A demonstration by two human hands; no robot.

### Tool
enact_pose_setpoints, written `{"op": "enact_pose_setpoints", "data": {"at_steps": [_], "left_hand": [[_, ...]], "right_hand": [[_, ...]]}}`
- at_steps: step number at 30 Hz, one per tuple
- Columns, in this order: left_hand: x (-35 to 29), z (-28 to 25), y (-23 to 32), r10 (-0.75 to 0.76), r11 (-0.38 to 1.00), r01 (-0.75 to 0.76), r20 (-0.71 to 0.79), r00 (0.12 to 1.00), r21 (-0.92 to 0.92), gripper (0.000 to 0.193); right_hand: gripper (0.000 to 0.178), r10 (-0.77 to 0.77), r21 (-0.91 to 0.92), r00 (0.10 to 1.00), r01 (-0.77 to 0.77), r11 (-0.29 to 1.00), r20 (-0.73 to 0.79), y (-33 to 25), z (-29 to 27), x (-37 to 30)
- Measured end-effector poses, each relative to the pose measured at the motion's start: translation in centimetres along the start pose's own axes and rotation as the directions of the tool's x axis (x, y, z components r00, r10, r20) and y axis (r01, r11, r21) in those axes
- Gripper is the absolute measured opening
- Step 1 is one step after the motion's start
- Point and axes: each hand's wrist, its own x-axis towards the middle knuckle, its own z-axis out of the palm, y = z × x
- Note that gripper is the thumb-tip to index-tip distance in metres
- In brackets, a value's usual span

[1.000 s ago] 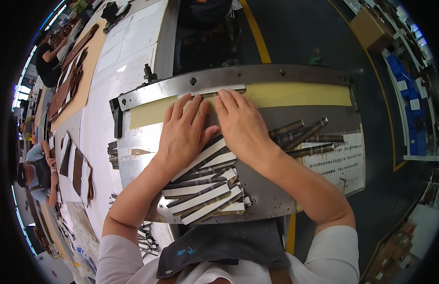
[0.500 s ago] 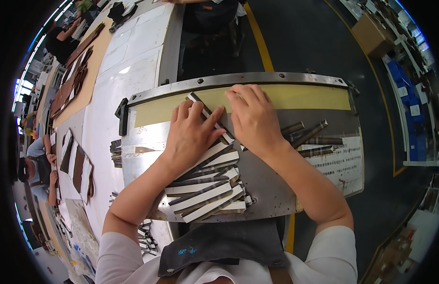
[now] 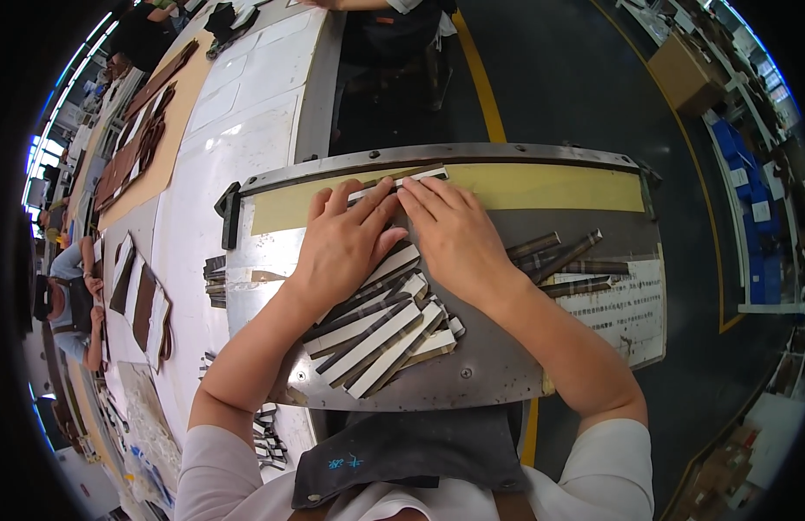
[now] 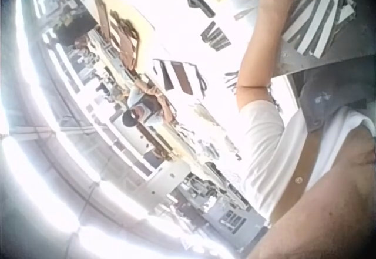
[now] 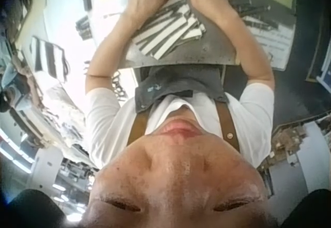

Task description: Applying adhesive strips and aligning striped leather components for assembly.

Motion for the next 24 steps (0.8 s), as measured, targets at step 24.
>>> {"op": "enact_pose_setpoints", "data": {"at_steps": [24], "left_hand": [[-0.7,-0.1,1.2,-0.094,0.988,0.082,0.085,0.992,0.129,0.064]], "right_hand": [[0.051,-0.012,-0.137,0.998,0.021,0.99,0.068,-0.6,0.1,0.3]]}}
